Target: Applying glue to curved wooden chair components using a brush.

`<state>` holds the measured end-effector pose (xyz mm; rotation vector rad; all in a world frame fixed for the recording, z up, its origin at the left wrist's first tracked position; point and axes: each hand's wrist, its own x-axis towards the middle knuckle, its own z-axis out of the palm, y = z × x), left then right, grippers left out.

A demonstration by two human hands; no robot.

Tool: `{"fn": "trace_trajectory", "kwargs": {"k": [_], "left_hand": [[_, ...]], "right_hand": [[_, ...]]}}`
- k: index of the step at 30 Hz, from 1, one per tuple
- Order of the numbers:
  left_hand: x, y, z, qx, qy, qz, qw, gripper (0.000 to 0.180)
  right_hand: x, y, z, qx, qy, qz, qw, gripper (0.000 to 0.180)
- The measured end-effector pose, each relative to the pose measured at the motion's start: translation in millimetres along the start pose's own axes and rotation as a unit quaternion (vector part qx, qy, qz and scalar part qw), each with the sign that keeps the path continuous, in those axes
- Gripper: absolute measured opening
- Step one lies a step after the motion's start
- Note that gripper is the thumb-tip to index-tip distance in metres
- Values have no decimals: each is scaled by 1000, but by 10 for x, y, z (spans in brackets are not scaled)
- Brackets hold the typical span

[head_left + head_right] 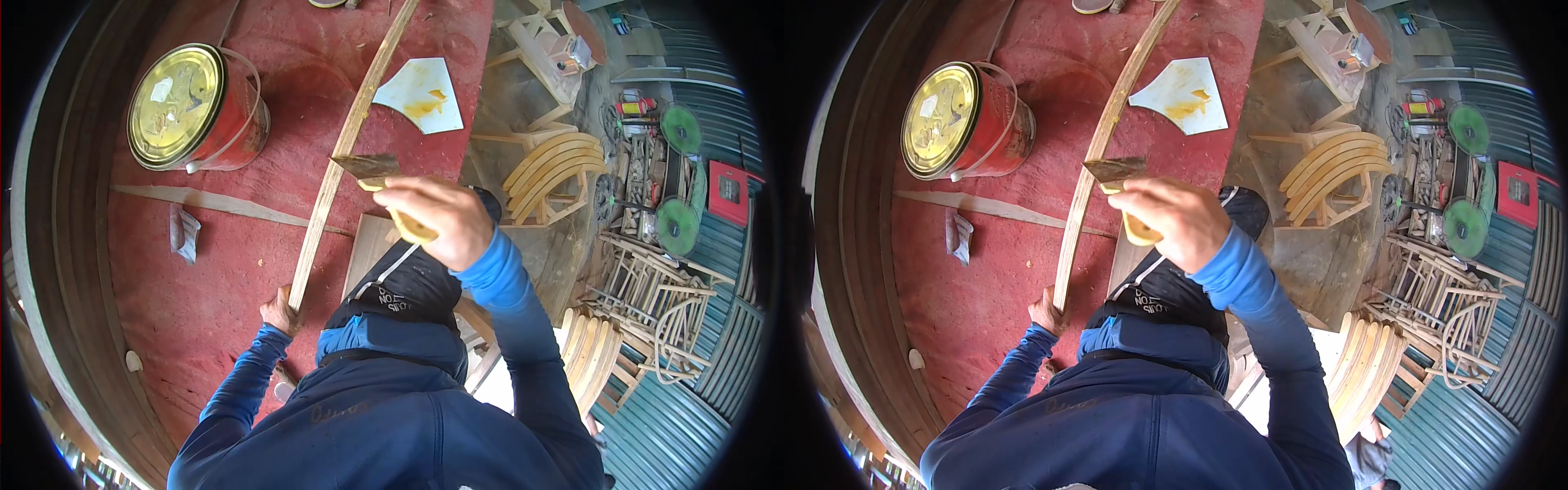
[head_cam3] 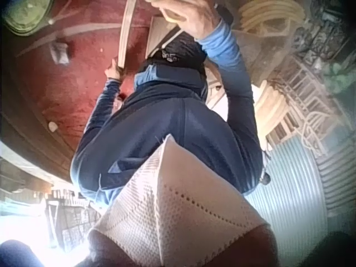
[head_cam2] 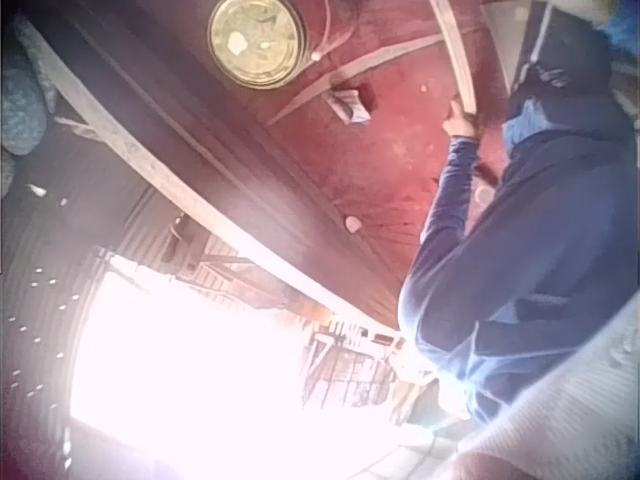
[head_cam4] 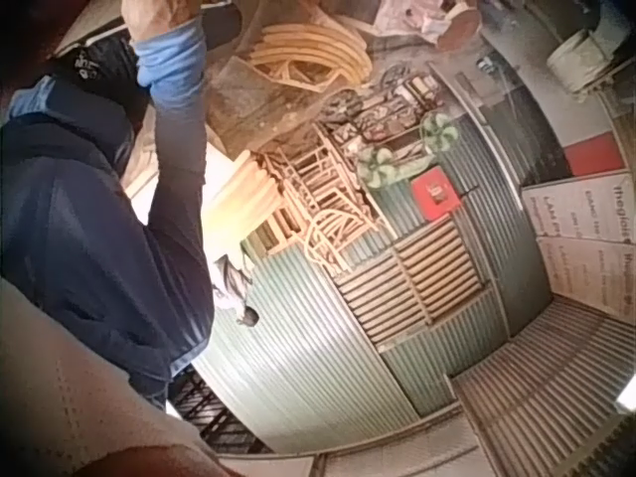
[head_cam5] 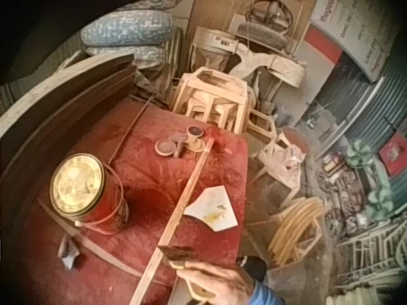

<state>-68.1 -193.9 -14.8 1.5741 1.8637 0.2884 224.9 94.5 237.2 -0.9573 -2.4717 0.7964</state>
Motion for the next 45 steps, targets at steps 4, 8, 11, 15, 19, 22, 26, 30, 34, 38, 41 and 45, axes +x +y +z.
{"fn": "trace_trajectory", "kwargs": {"k": [4, 8, 11, 15, 19, 22, 26, 30, 34, 38, 41, 45], "left_hand": [[33, 51, -62, 1, -20, -9, 1000, 45], [22, 14, -56, -6, -20, -15, 1000, 48], [26, 31, -113, 4, -42, -22, 999, 49], [82, 93, -192, 24, -49, -17, 998, 49], [81, 82, -154, 27, -47, -14, 998, 51], [81, 63, -127, 23, -39, 0, 999, 49], [74, 89, -162, 24, -83, -64, 994, 51], [61, 54, -135, 43, -61, -41, 996, 48], [39, 7, -70, 12, -30, -21, 999, 48], [61, 90, -125, 10, -21, -7, 1000, 47], [69, 102, -113, 13, -25, -15, 999, 47], [80, 100, -107, 8, -18, -6, 1000, 47]], "right_hand": [[95, 93, 51, -45, 83, -12, 995, 35], [-134, 168, 399, -109, 47, -78, 990, 39], [-354, -4, 297, 73, 120, 43, 989, 25], [-378, 420, 420, 357, 333, 232, 841, 28], [-46, 847, 563, 516, 438, 238, 697, 35], [44, 861, 770, 570, 422, 260, 655, 35], [-39, 541, 958, 530, 423, 239, 695, 34], [-113, 408, 826, 508, 393, 218, 735, 33], [-73, 620, 468, 513, 394, 214, 732, 32], [62, 648, 233, 427, 359, 210, 803, 30], [163, 603, 174, 340, 297, 174, 875, 27], [190, 356, 122, 100, 196, 62, 974, 23]]}}
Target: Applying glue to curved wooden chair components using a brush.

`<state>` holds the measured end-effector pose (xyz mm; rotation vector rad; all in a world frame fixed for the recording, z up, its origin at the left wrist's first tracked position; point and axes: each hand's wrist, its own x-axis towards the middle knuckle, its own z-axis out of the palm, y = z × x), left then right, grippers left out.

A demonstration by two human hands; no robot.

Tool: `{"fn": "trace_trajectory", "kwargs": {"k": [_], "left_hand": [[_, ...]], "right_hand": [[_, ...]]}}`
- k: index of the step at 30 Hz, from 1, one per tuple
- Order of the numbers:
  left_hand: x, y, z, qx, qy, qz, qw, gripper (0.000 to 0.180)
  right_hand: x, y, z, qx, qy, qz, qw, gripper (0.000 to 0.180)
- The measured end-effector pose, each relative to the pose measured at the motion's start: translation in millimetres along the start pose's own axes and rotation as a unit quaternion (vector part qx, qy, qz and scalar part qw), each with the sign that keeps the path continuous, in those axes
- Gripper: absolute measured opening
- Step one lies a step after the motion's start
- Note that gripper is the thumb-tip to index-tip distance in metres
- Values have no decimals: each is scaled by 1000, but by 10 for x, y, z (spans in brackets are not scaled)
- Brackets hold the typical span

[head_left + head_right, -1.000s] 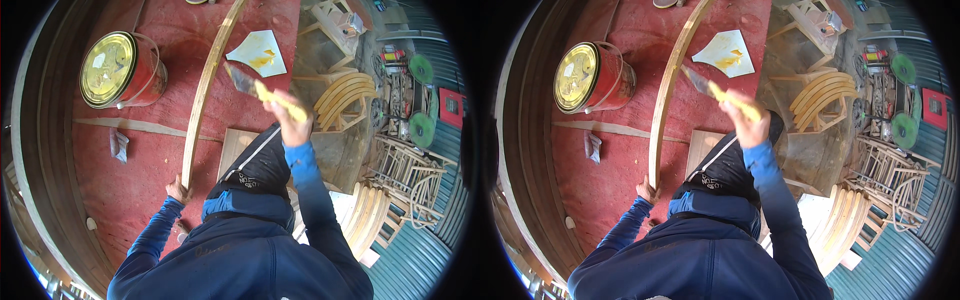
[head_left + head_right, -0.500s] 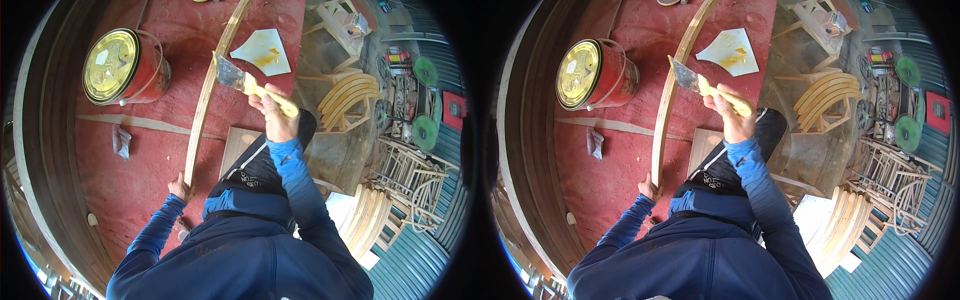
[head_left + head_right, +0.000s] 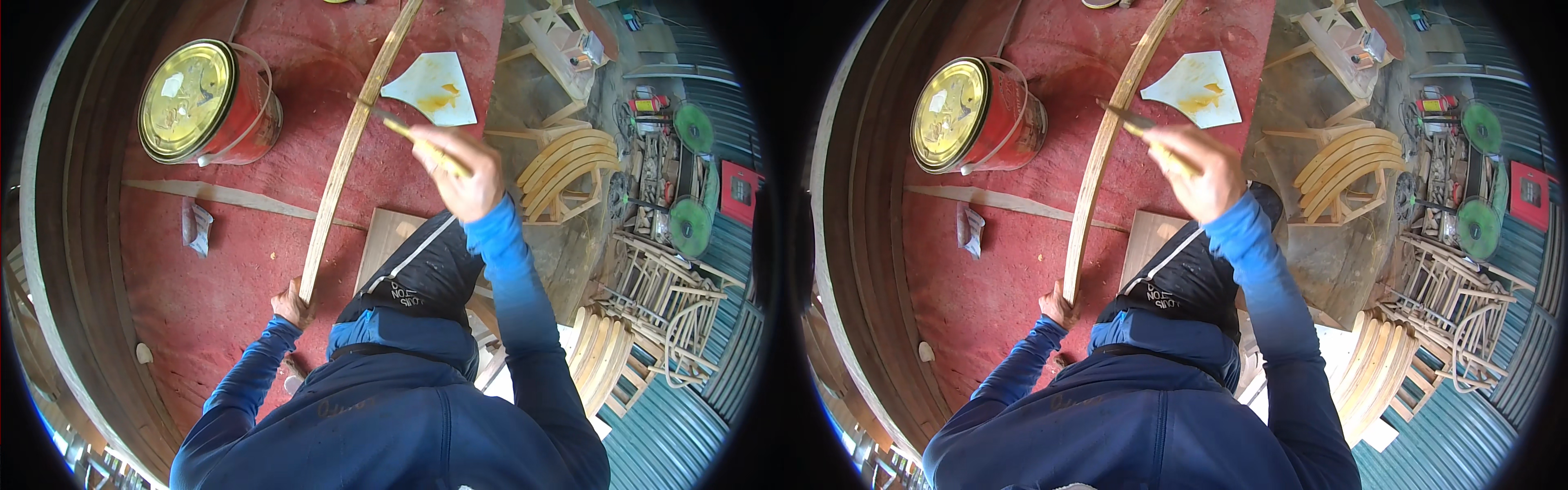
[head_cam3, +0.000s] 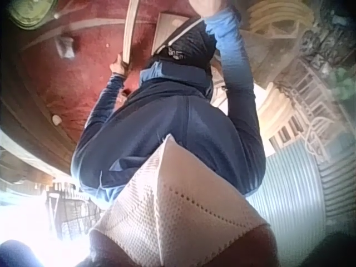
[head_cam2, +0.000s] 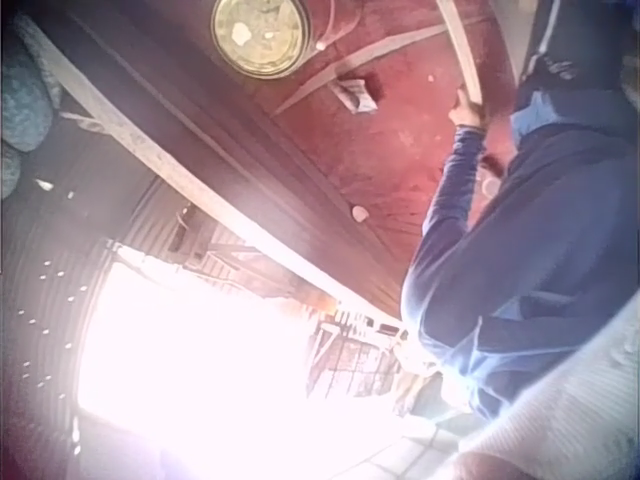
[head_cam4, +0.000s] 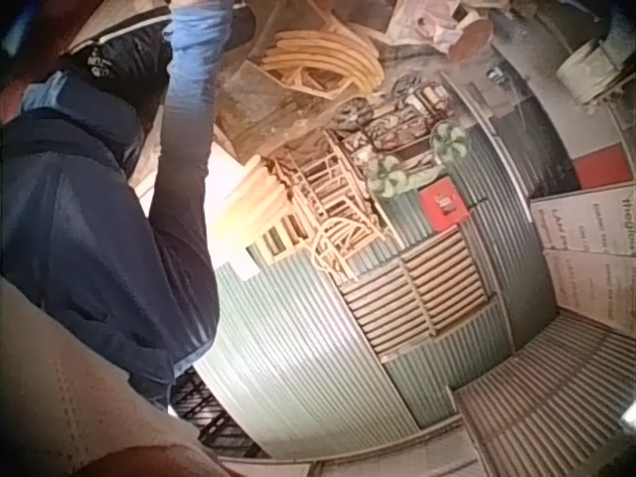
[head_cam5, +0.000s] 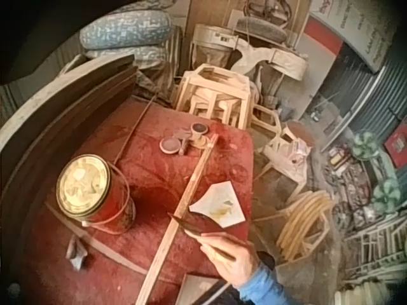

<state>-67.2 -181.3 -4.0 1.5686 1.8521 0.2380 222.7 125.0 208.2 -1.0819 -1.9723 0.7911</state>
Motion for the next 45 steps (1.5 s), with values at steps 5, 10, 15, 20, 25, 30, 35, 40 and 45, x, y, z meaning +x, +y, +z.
{"fn": "trace_trajectory", "kwargs": {"k": [5, 10, 15, 20, 25, 30, 35, 40, 45], "left_hand": [[-4, -46, 17, -5, -14, -19, 1000, 46], [-23, -12, -41, -10, -24, -16, 1000, 49], [-56, -38, -17, -11, -36, -24, 999, 52], [-26, 12, -35, -15, -15, -8, 1000, 49], [-14, 13, -34, -20, 0, 10, 1000, 46], [-55, -23, -14, -17, -4, 1, 1000, 46], [2, 16, -6, -13, 2, 18, 1000, 44], [-46, -35, 18, -20, 8, 16, 1000, 43], [-12, -29, -17, -13, -34, 0, 999, 52]], "right_hand": [[-33, -172, -220, 60, -79, 60, 993, 22], [111, 177, -245, 75, 44, 82, 993, 24], [368, 230, -75, -91, 53, -75, 992, 27], [177, 487, 96, -168, -57, -109, 978, 51], [-81, 335, 9, -161, -88, -52, 982, 51], [128, 122, -176, -137, -90, -33, 986, 49], [475, 299, -193, -193, -65, -94, 975, 44], [76, 114, 114, -214, -157, -101, 959, 38], [-48, -412, -32, -188, -199, -78, 959, 45]]}}
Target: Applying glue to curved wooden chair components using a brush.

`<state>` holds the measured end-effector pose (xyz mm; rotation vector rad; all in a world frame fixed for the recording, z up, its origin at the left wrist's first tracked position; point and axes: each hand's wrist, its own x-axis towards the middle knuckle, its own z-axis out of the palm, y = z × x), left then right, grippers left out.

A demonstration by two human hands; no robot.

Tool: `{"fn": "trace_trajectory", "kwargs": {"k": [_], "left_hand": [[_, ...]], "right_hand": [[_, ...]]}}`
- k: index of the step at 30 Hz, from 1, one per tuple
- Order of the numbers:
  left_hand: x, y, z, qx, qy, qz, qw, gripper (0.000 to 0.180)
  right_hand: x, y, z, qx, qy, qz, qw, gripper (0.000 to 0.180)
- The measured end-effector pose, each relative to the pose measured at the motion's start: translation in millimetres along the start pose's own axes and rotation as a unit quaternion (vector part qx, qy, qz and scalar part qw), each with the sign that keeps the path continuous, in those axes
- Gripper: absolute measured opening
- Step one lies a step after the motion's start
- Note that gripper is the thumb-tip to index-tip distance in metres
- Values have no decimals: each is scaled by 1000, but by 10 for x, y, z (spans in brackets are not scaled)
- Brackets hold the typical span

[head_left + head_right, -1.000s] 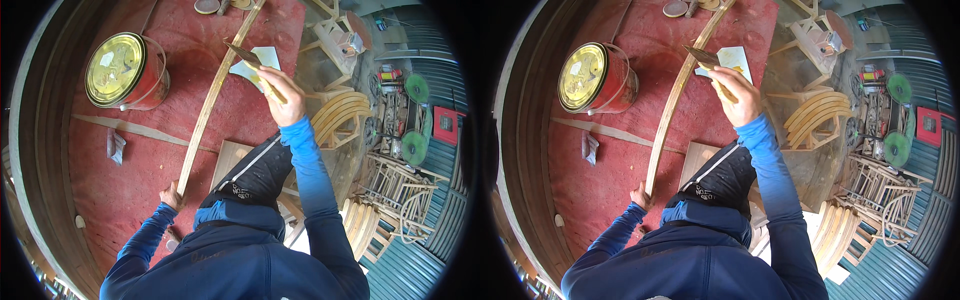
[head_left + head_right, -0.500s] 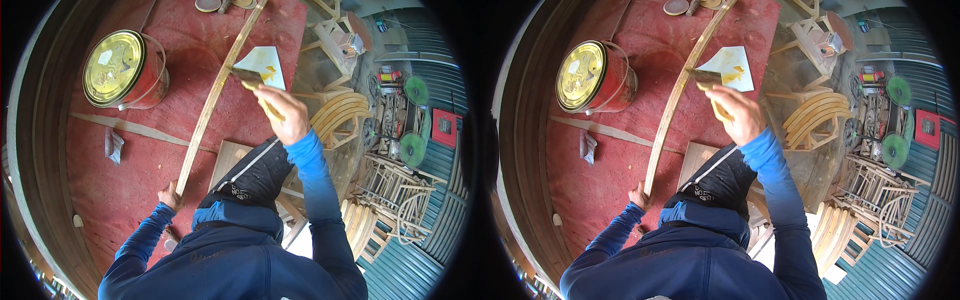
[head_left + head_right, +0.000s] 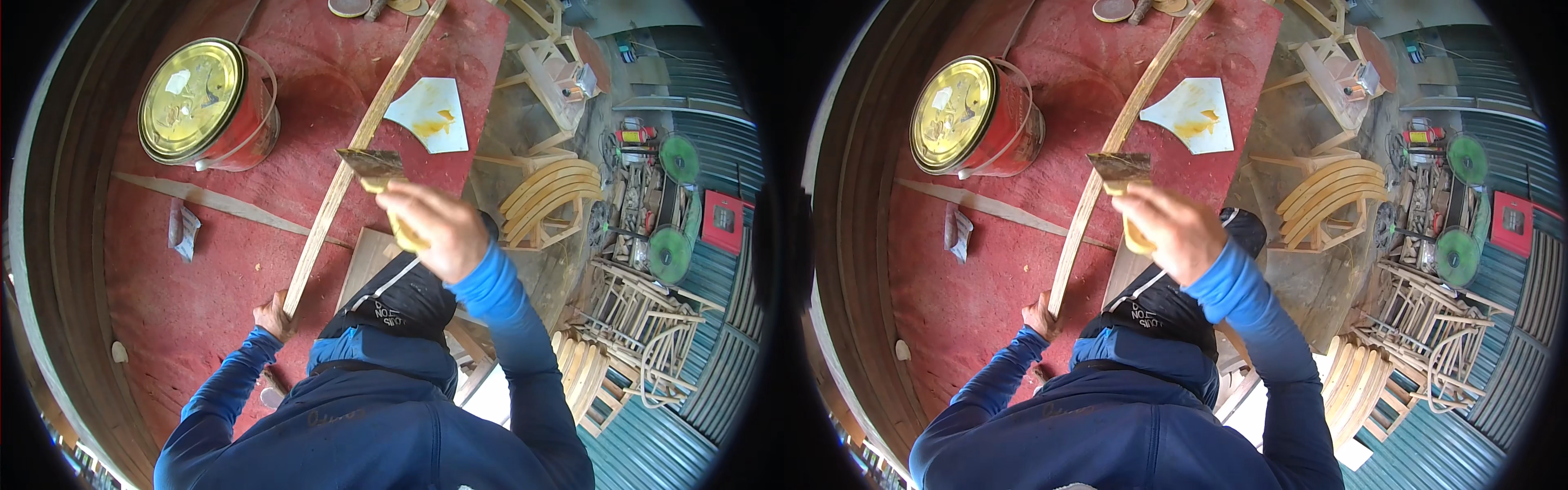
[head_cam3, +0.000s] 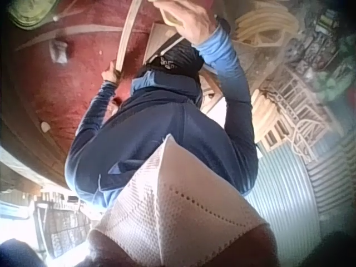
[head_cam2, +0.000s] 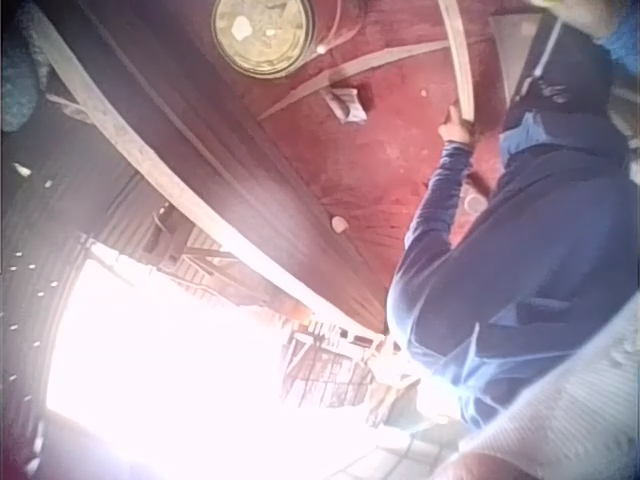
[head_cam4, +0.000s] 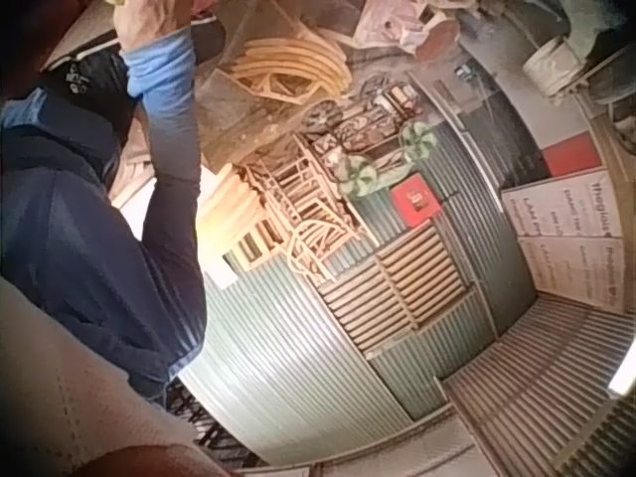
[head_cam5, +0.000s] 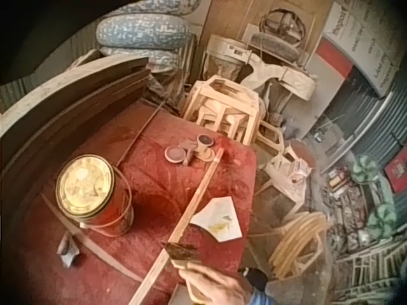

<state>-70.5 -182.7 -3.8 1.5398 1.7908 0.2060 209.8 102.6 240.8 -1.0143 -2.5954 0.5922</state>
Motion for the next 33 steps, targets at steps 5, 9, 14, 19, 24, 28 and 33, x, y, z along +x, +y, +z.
{"fn": "trace_trajectory", "kwargs": {"k": [5, 9, 14, 19, 24, 28, 33], "left_hand": [[-15, 0, 13, -2, 20, 9, 1000, 49], [2, 16, 7, -2, 31, 7, 999, 48], [-28, 10, 0, 6, 43, 23, 999, 42], [7, 59, -57, -10, 28, 18, 999, 42], [9, -3, 16, -3, 13, 0, 1000, 46], [-22, 3, 9, -10, 39, 17, 999, 42], [-11, 56, -64, -7, 31, 22, 999, 42]], "right_hand": [[388, 439, -71, 43, 128, 17, 991, 34], [326, 314, 52, 62, 90, -25, 994, 36], [47, -125, -158, 212, 1, 74, 975, 25], [68, 827, 77, 324, 241, 179, 897, 28], [260, 1172, 93, 408, 276, 194, 848, 29], [87, 892, 164, 457, 234, 211, 832, 31], [-299, 434, 177, 478, 143, 217, 839, 31]]}}
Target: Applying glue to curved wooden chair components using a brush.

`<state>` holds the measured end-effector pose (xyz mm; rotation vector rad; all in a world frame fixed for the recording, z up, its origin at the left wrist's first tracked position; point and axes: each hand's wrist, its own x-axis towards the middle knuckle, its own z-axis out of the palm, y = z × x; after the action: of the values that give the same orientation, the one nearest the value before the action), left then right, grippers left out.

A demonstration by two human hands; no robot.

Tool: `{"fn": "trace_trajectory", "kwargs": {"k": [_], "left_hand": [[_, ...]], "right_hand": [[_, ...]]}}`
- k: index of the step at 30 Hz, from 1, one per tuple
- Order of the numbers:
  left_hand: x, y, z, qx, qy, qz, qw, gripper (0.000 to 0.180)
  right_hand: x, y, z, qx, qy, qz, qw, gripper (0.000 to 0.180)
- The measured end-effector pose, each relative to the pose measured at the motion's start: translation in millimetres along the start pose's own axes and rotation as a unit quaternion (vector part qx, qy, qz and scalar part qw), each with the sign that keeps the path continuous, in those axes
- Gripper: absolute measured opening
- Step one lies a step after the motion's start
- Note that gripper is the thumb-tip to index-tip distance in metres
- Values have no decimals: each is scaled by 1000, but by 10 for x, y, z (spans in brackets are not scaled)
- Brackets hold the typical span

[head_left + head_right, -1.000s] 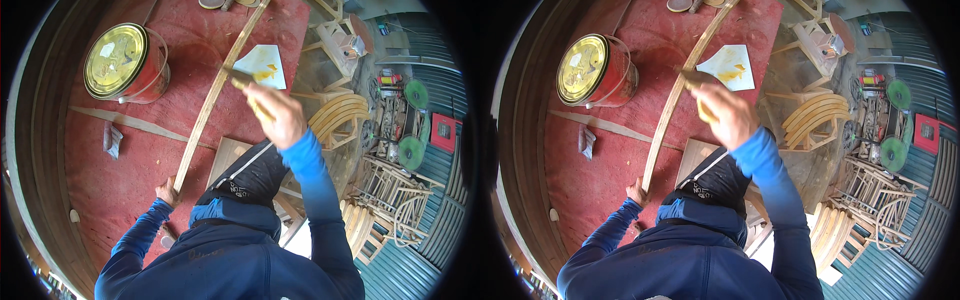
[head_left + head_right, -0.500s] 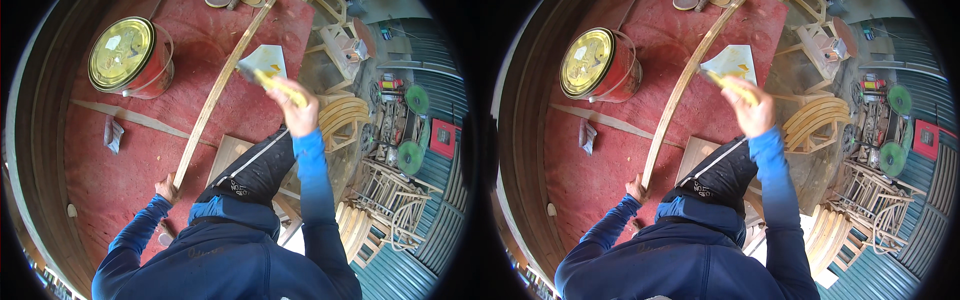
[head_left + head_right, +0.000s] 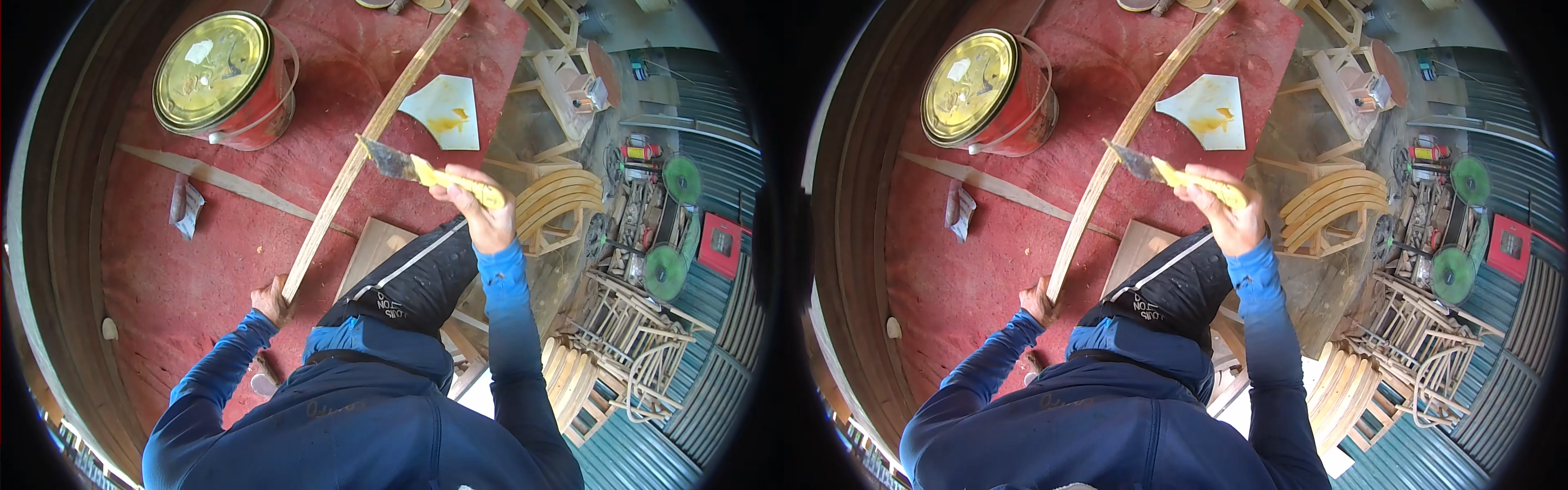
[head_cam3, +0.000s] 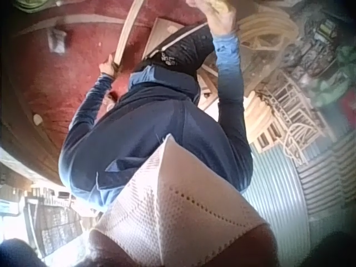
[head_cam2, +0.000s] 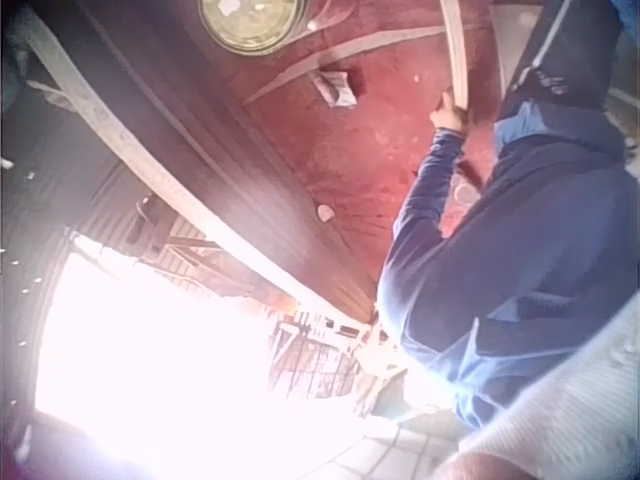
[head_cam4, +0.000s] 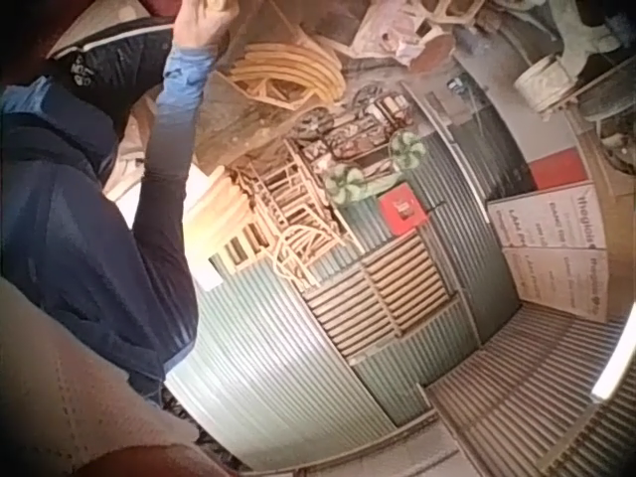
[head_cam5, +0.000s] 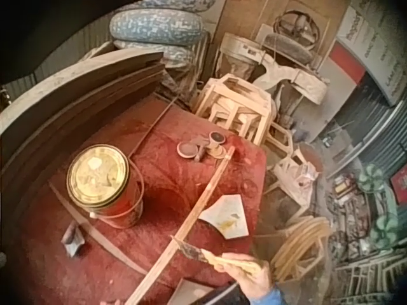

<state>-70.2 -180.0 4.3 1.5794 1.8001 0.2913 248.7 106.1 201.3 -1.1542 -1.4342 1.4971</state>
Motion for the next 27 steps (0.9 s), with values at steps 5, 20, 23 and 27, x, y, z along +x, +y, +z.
{"fn": "trace_trajectory", "kwargs": {"k": [5, 20, 23, 27], "left_hand": [[16, -15, 4, 1, -1, 11, 1000, 42], [-7, -51, 57, -6, -16, -7, 1000, 45], [-6, -67, 72, -4, -21, -19, 1000, 46], [-7, -29, 45, -7, -12, -12, 1000, 45]], "right_hand": [[-84, -99, 61, -189, -35, -167, 967, 25], [-225, 109, -174, -399, -184, -276, 855, 34], [-172, -13, -125, -382, -130, -268, 875, 35], [-81, 47, -2, -427, -120, -294, 847, 38]]}}
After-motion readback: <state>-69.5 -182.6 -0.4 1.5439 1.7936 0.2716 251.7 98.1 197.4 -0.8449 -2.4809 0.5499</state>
